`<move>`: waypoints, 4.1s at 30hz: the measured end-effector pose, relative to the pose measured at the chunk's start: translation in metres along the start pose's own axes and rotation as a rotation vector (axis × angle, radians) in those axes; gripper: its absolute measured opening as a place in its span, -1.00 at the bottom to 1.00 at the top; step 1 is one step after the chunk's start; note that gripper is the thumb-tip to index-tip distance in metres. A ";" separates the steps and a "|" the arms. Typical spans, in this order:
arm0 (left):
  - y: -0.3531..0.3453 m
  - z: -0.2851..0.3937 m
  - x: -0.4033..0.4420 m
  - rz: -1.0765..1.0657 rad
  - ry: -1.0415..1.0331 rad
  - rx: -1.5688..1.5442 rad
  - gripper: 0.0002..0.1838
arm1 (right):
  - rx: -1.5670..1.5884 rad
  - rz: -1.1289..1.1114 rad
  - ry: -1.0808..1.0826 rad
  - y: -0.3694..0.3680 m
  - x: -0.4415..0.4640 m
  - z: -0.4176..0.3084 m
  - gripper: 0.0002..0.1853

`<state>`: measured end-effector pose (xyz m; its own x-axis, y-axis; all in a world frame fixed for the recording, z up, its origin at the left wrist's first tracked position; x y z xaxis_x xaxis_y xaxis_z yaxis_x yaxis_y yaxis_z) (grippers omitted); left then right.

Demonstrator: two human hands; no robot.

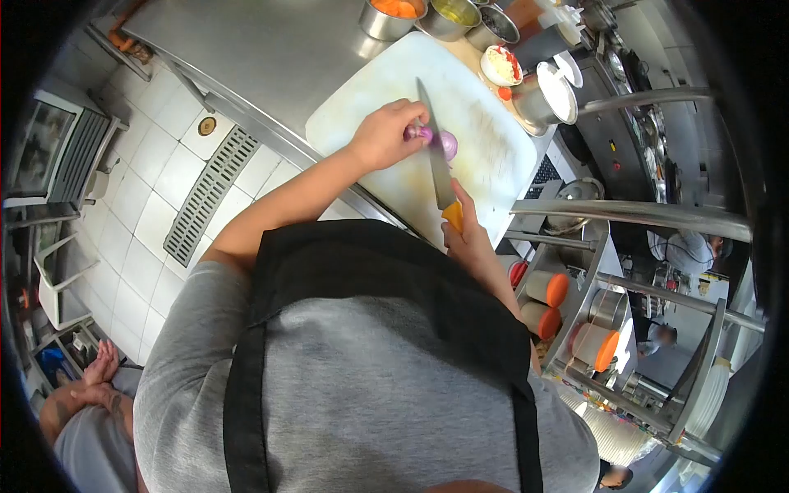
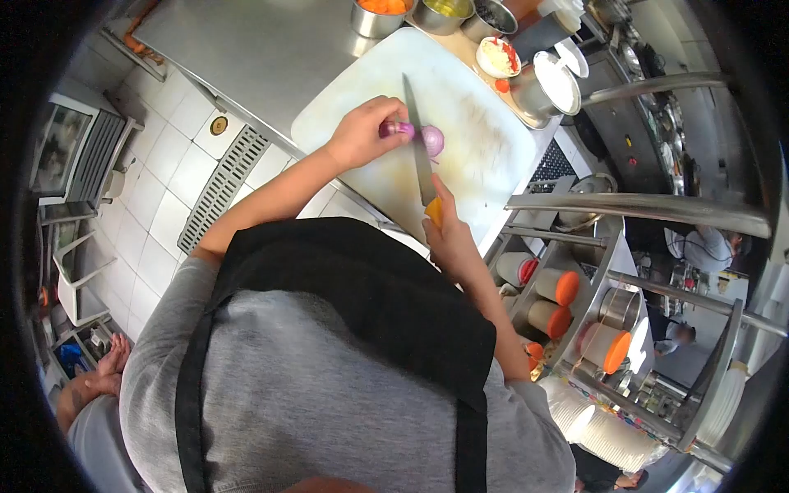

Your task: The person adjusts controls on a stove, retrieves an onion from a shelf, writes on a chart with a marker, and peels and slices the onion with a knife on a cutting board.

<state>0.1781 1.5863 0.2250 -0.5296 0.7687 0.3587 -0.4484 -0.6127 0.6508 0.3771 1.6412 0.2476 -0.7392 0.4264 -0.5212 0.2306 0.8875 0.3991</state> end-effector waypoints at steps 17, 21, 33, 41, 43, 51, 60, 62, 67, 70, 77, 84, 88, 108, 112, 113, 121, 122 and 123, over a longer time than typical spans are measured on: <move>-0.001 -0.007 -0.014 0.199 -0.036 -0.224 -0.67 | -0.137 0.050 0.302 0.000 -0.036 -0.006 -0.21; -0.003 -0.010 -0.014 0.228 -0.065 -0.196 -0.68 | -0.158 0.016 0.217 0.000 -0.049 -0.009 -0.21; -0.003 -0.017 -0.012 0.186 -0.031 -0.216 -0.67 | -0.185 0.040 0.406 -0.015 0.002 0.017 -0.23; 0.003 -0.010 -0.015 0.268 -0.109 -0.159 -0.67 | -0.155 -0.027 0.053 -0.003 0.007 -0.013 -0.28; 0.005 -0.010 -0.015 0.255 -0.092 -0.179 -0.71 | -0.161 0.014 0.090 0.002 -0.008 -0.021 -0.29; 0.001 -0.015 -0.015 0.245 -0.050 -0.221 -0.72 | -0.259 -0.008 0.252 0.004 -0.048 -0.011 -0.25; -0.001 -0.019 -0.014 0.232 -0.021 -0.228 -0.71 | -0.254 -0.020 0.331 -0.001 -0.021 0.001 -0.22; 0.000 -0.017 -0.014 0.228 -0.031 -0.212 -0.70 | -0.251 -0.007 0.322 -0.004 -0.001 0.008 -0.23; 0.001 -0.016 -0.015 0.298 -0.065 -0.177 -0.72 | -0.237 0.009 0.269 -0.014 0.032 0.012 -0.26; 0.002 -0.016 -0.015 0.284 -0.045 -0.196 -0.73 | -0.214 0.018 0.228 -0.005 0.022 0.000 -0.27; 0.004 -0.016 -0.014 0.293 -0.084 -0.177 -0.73 | -0.204 0.011 0.224 0.008 -0.032 -0.017 -0.23; 0.002 -0.015 -0.015 0.277 -0.063 -0.179 -0.70 | -0.267 0.008 0.209 0.007 -0.043 -0.020 -0.25; 0.003 -0.013 -0.015 0.249 -0.018 -0.147 -0.71 | -0.244 0.015 0.195 0.013 -0.044 -0.022 -0.25; 0.002 -0.010 -0.013 0.296 -0.066 -0.084 -0.71 | -0.299 -0.026 0.241 0.008 -0.037 -0.012 -0.20; 0.005 -0.010 -0.013 0.309 -0.068 -0.095 -0.71 | -0.310 -0.032 0.292 0.008 -0.024 -0.009 -0.20; 0.005 -0.011 -0.012 0.310 -0.065 -0.090 -0.71 | -0.319 -0.025 0.323 0.008 -0.021 -0.010 -0.20; 0.004 -0.009 -0.011 0.333 -0.104 -0.053 -0.73 | -0.270 -0.034 0.330 0.007 0.010 -0.006 -0.27; 0.003 -0.010 -0.011 0.334 -0.088 -0.066 -0.73 | -0.256 -0.026 0.319 0.001 0.022 0.001 -0.28; 0.002 -0.012 -0.010 0.336 -0.071 -0.076 -0.74 | -0.242 -0.019 0.309 -0.003 0.032 0.007 -0.29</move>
<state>0.1736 1.5746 0.2147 -0.6062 0.5308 0.5922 -0.3113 -0.8437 0.4374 0.3570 1.6537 0.2247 -0.9062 0.3050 -0.2929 0.0867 0.8120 0.5772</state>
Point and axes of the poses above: each hand's wrist, its own x-axis towards the middle knuckle, its own y-axis out of the back of the hand, z = x × y, the point moved 6 cm from there along x, towards the middle knuckle, and after that the axes turned 13 degrees about x, right-handed, at the moved point
